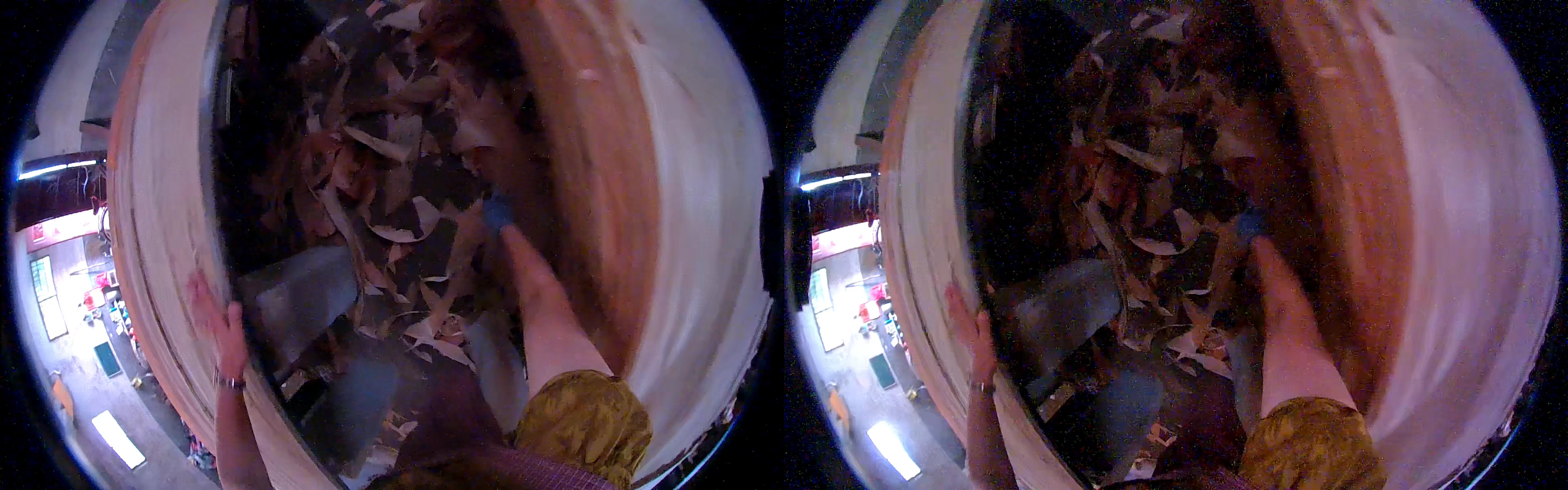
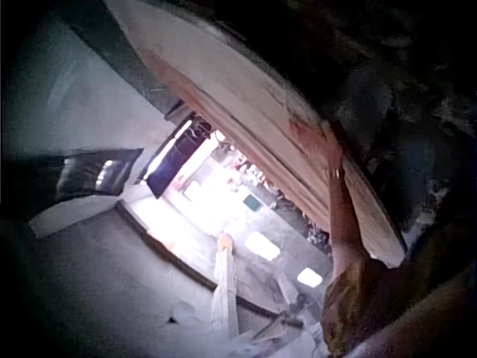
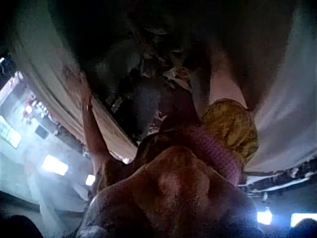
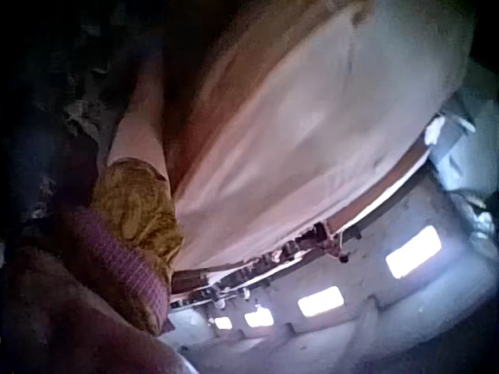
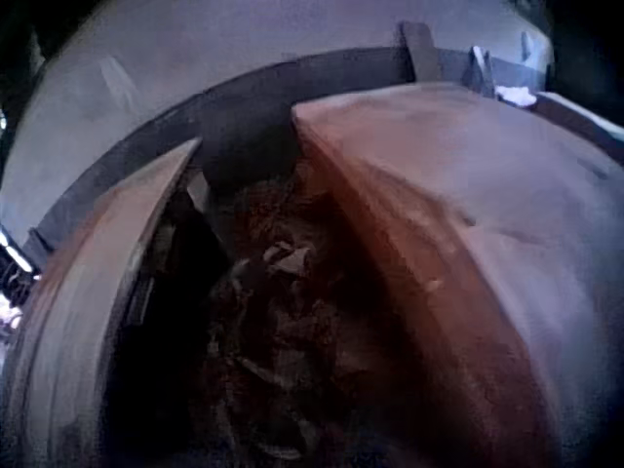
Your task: The person handles large sheets of thin wood veneer, lifting them from stacks, placing them on tables, and using a marking pen and a small handheld tool to prepare them.
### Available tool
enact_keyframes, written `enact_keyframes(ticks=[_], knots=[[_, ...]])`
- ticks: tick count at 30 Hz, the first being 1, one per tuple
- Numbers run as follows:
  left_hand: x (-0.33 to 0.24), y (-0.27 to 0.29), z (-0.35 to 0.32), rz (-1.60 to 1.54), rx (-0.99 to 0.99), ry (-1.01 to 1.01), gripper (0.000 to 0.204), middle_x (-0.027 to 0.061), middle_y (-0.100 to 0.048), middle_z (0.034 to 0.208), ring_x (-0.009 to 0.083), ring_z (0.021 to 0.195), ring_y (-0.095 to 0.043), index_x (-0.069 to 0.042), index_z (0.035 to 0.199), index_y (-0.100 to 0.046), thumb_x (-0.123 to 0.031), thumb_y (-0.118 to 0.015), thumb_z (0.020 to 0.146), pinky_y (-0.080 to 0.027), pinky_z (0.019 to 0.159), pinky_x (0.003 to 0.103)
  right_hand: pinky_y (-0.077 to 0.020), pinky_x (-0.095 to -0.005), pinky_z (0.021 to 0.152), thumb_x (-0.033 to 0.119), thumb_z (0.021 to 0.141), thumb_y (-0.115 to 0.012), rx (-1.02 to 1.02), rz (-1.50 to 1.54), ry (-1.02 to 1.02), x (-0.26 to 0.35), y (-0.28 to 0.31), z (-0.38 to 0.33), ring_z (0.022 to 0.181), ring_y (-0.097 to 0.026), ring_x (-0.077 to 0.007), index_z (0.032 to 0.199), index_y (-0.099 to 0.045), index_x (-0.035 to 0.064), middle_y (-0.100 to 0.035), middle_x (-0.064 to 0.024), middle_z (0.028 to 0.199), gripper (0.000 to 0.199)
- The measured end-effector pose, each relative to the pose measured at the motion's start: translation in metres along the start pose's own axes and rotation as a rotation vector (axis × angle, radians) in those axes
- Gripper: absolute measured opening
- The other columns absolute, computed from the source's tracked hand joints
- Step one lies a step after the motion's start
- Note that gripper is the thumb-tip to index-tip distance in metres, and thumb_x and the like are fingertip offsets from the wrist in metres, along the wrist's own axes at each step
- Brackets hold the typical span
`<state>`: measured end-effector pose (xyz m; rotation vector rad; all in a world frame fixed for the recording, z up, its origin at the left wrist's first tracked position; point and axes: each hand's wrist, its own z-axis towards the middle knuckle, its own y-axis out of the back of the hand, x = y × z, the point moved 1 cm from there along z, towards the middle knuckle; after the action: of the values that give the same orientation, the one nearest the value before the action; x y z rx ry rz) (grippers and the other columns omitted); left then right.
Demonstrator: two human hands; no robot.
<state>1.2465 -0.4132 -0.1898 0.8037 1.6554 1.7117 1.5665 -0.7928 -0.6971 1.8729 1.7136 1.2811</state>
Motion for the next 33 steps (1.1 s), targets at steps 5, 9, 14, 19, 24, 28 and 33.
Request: enact_keyframes(ticks=[5,9,14,19,24,28,33], knots=[[-0.035,-0.001,0.022,0.003,-0.039,0.126,0.090,0.0145,-0.024,0.157,0.0335,0.146,-0.019,-0.008,0.153,-0.023,-0.073,-0.030,0.090,-0.010,0.119,0.049,-0.0449,-0.0491,0.093,0.033,0.093,-0.049,-0.258,0.103,-0.188,-0.001,0.041,0.155,0.110,-0.055,-0.0414,0.135,-0.046,0.0029,-0.053,-0.0260,0.125,0.052],[-0.040,0.001,0.026,0.015,-0.095,0.170,0.096,0.0143,-0.027,0.156,0.0338,0.146,-0.020,-0.008,0.151,-0.026,-0.079,-0.027,0.087,-0.011,0.118,0.049,-0.0403,-0.0489,0.101,0.028,0.093,-0.050,-0.353,-0.034,-0.108,0.002,0.066,0.189,0.121,-0.049,-0.0402,0.138,-0.042,0.0004,-0.043,-0.0270,0.137,0.054],[-0.049,0.015,0.024,-0.006,0.012,0.168,0.097,0.0154,-0.024,0.158,0.0344,0.146,-0.018,-0.007,0.152,-0.025,-0.078,-0.027,0.087,-0.011,0.118,0.050,-0.0344,-0.0485,0.111,0.022,0.094,-0.050,-0.655,-0.614,0.391,0.027,0.037,0.073,0.134,-0.041,-0.0388,0.143,-0.037,-0.0028,-0.030,-0.0282,0.151,0.057],[-0.040,0.031,0.021,-0.077,0.055,0.065,0.090,0.0191,-0.020,0.158,0.0347,0.147,-0.014,-0.002,0.152,-0.021,-0.065,-0.042,0.091,-0.009,0.119,0.047,-0.0218,-0.0439,0.119,0.018,0.088,-0.058,-0.308,0.056,0.358,0.063,0.050,-0.146,0.142,-0.026,-0.0412,0.148,-0.025,-0.0049,-0.027,-0.0254,0.153,0.073],[-0.037,0.036,0.014,-0.081,-0.009,0.035,0.091,0.0224,-0.025,0.156,0.0369,0.146,-0.018,-0.006,0.153,-0.024,-0.062,-0.051,0.086,-0.012,0.116,0.051,-0.0283,-0.0433,0.115,0.008,0.085,-0.056,-0.200,0.112,0.328,0.076,0.052,-0.250,0.141,-0.029,-0.0412,0.149,-0.026,-0.0030,-0.023,-0.0262,0.155,0.071],[-0.070,0.045,0.002,-0.066,-0.122,-0.287,0.077,0.0198,-0.038,0.148,0.0363,0.139,-0.032,-0.009,0.144,-0.041,-0.051,-0.063,0.083,-0.022,0.113,0.053,-0.0260,-0.0428,0.117,0.007,0.086,-0.056,-0.223,0.251,0.436,0.133,0.115,-0.304,0.140,-0.029,-0.0420,0.147,-0.027,-0.0046,-0.029,-0.0275,0.151,0.069],[-0.211,0.003,-0.062,-0.591,0.294,-0.015,0.090,0.0261,-0.058,0.122,0.0413,0.117,-0.055,0.004,0.134,-0.041,-0.057,-0.071,0.075,-0.046,0.097,0.045,-0.0330,-0.0452,0.112,0.013,0.087,-0.060,-0.336,0.165,0.615,0.189,0.153,-0.394,0.138,-0.031,-0.0439,0.147,-0.028,-0.0035,-0.027,-0.0287,0.151,0.070]])
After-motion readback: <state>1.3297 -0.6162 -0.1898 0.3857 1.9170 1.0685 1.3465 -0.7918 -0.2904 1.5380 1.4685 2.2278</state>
